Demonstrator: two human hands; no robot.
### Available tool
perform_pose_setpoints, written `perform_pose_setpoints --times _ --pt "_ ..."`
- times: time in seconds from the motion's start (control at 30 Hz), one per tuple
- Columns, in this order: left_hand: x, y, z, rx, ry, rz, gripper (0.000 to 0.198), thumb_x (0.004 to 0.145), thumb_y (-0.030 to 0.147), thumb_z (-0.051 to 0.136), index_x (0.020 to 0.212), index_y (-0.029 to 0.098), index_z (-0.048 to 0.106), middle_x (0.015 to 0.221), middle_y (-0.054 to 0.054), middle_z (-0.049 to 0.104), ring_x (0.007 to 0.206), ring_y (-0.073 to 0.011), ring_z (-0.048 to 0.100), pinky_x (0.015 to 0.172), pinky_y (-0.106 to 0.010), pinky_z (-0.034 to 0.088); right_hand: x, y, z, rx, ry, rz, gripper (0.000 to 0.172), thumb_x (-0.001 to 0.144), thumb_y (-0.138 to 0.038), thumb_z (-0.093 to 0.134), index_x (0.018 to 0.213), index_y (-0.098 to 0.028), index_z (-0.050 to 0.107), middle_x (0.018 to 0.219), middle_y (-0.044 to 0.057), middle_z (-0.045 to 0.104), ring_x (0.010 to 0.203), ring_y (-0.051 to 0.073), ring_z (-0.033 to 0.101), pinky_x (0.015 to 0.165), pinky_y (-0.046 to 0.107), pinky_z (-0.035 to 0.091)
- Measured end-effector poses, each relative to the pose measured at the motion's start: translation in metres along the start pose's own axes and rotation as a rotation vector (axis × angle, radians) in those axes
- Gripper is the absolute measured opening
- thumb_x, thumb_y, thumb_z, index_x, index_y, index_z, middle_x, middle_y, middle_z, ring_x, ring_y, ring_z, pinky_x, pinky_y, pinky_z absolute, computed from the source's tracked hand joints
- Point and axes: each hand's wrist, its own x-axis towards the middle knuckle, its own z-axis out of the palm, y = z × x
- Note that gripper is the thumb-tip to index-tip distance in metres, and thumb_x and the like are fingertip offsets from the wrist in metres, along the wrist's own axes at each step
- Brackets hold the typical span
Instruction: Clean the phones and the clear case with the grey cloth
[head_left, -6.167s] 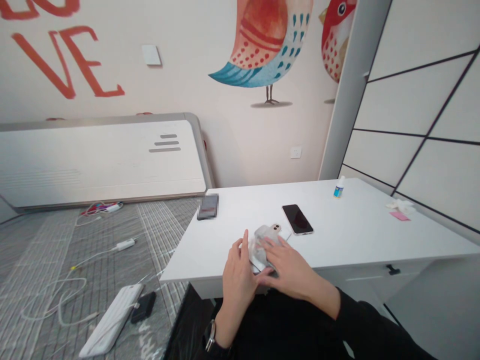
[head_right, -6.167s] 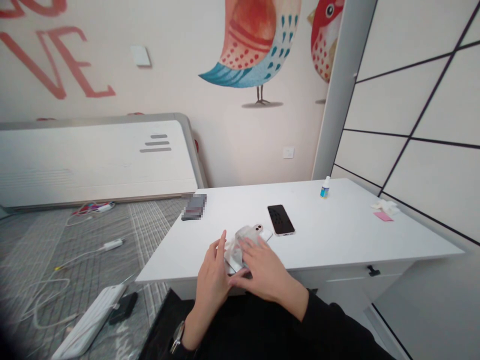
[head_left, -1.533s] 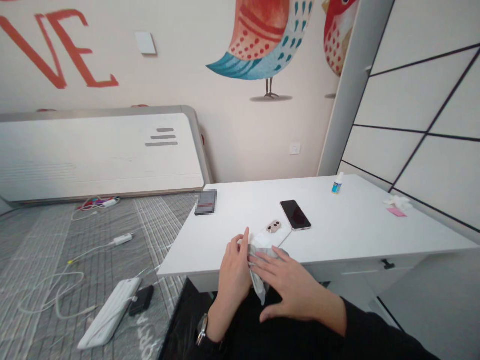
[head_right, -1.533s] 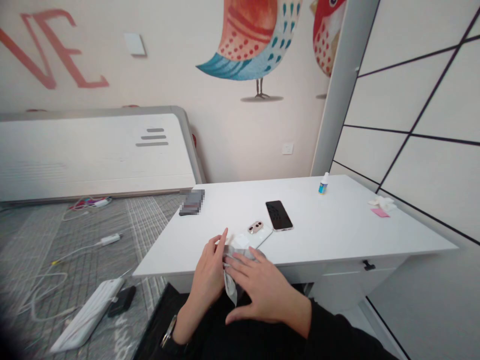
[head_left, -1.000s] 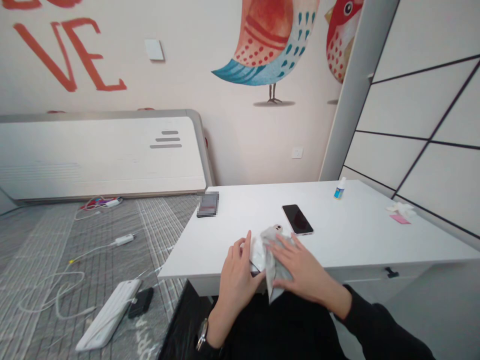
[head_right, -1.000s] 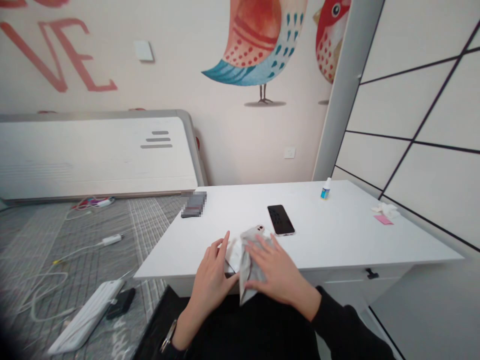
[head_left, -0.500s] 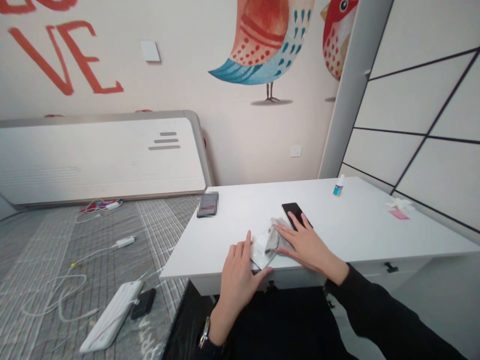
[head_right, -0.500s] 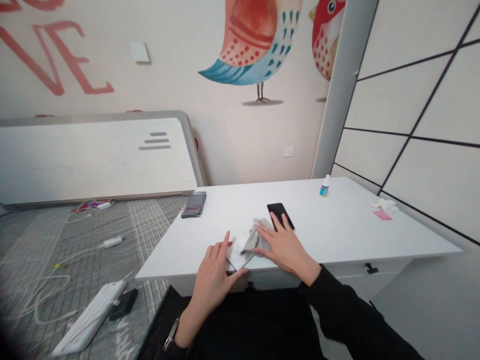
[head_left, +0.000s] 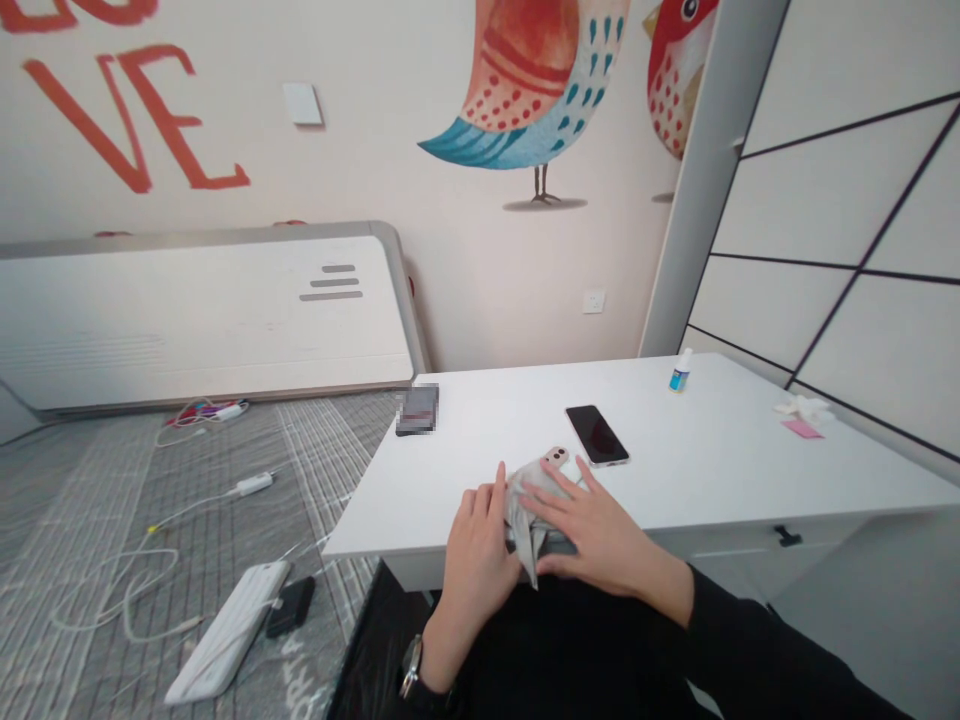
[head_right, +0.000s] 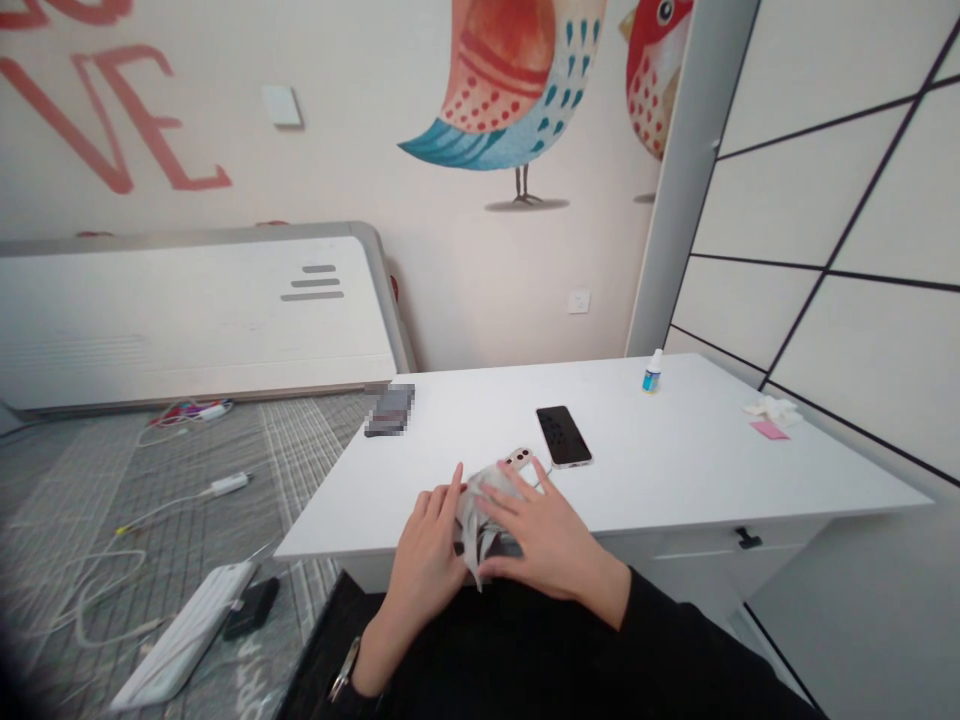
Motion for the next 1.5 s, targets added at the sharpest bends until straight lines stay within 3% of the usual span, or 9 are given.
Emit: perform_pose_setpoints --times 0.1,0.27,0.5,0.8,0.93,1.0,1.1,1.33,1.5 --pt "0.000 0.001 -0.001 -0.005 0.023 -0.009 0.089 0.094 0.043 0.065 0.166 0.019 0.019 0.132 -0.012 0.059 0.117 -0.0330 0.052 0.104 -0.049 0.046 0.000 0.003 -0.001 -0.094 0.090 0.222 0.072 0.103 -0.070 0.044 0.156 -0.022 0.051 0.158 0.010 0.053 0.159 0.044 0.020 0.123 0.079 0.005" --pt "-0.001 0.002 -0.002 0.015 -0.015 -0.026 0.090 0.082 0.027 0.072 0.161 0.011 0.031 0.138 -0.016 0.058 0.123 -0.0326 0.052 0.109 -0.047 0.046 0.001 -0.002 0.003 0.042 0.022 0.023 0.085 0.095 -0.080 0.047 0.159 -0.024 0.046 0.162 0.009 0.047 0.160 0.038 0.022 0.126 0.076 0.004" --pt "-0.002 0.000 0.008 0.128 0.104 -0.011 0.063 0.090 0.042 0.069 0.142 0.012 0.052 0.154 -0.019 0.051 0.142 -0.0379 0.046 0.119 -0.055 0.039 -0.002 0.018 0.006 -0.023 0.136 0.167 0.037 0.109 -0.029 0.049 0.141 -0.026 0.065 0.153 0.006 0.060 0.155 0.036 0.035 0.122 0.081 0.012" --pt "0.007 0.000 -0.003 -0.143 0.064 -0.104 0.054 0.085 0.036 0.072 0.131 0.017 0.051 0.144 -0.017 0.059 0.138 -0.0354 0.053 0.118 -0.054 0.041 0.002 0.031 0.024 -0.052 0.260 0.233 0.059 0.093 0.002 0.036 0.143 -0.017 0.062 0.151 0.011 0.061 0.149 0.033 0.047 0.124 0.070 0.030" --pt "0.007 -0.002 -0.006 -0.185 0.028 -0.177 0.058 0.085 0.029 0.067 0.136 0.019 0.041 0.116 -0.010 0.072 0.102 -0.0275 0.073 0.087 -0.039 0.057 0.012 0.026 0.032 -0.042 0.284 0.212 0.073 0.094 0.000 0.034 0.165 -0.017 0.033 0.167 0.015 0.040 0.155 0.029 0.038 0.124 0.061 0.037" --pt "0.006 0.000 -0.006 -0.188 0.016 -0.225 0.051 0.090 0.025 0.058 0.137 0.019 0.040 0.094 -0.003 0.073 0.080 -0.0244 0.074 0.071 -0.033 0.054 0.018 0.020 0.034 -0.032 0.300 0.190 0.080 0.095 -0.002 0.034 0.170 -0.017 0.012 0.172 0.016 0.027 0.160 0.029 0.026 0.125 0.058 0.036" --pt "0.005 0.004 -0.008 -0.178 0.005 -0.251 0.043 0.094 0.023 0.052 0.137 0.021 0.046 0.085 -0.001 0.073 0.078 -0.0247 0.074 0.071 -0.032 0.050 0.025 0.008 0.033 -0.015 0.337 0.160 0.086 0.094 -0.004 0.037 0.169 -0.016 -0.004 0.176 0.016 0.013 0.162 0.030 0.013 0.127 0.060 0.032" --pt "0.008 0.006 -0.005 -0.115 -0.021 -0.242 0.028 0.099 0.023 0.051 0.123 0.023 0.066 0.103 -0.007 0.079 0.097 -0.0251 0.076 0.079 -0.030 0.048 0.025 -0.018 0.023 0.019 0.215 -0.195 0.086 0.091 0.001 0.036 0.170 -0.016 0.005 0.174 0.009 0.026 0.163 0.025 0.011 0.130 0.055 0.029" --pt "0.008 0.005 0.002 -0.016 -0.004 -0.279 0.030 0.104 0.039 0.050 0.093 0.019 0.070 0.085 -0.010 0.076 0.087 -0.0271 0.075 0.073 -0.030 0.045 0.033 0.009 0.018 0.007 0.286 0.039 0.096 0.079 0.005 0.037 0.169 -0.013 0.010 0.172 0.016 0.029 0.162 0.029 0.018 0.126 0.063 0.031"
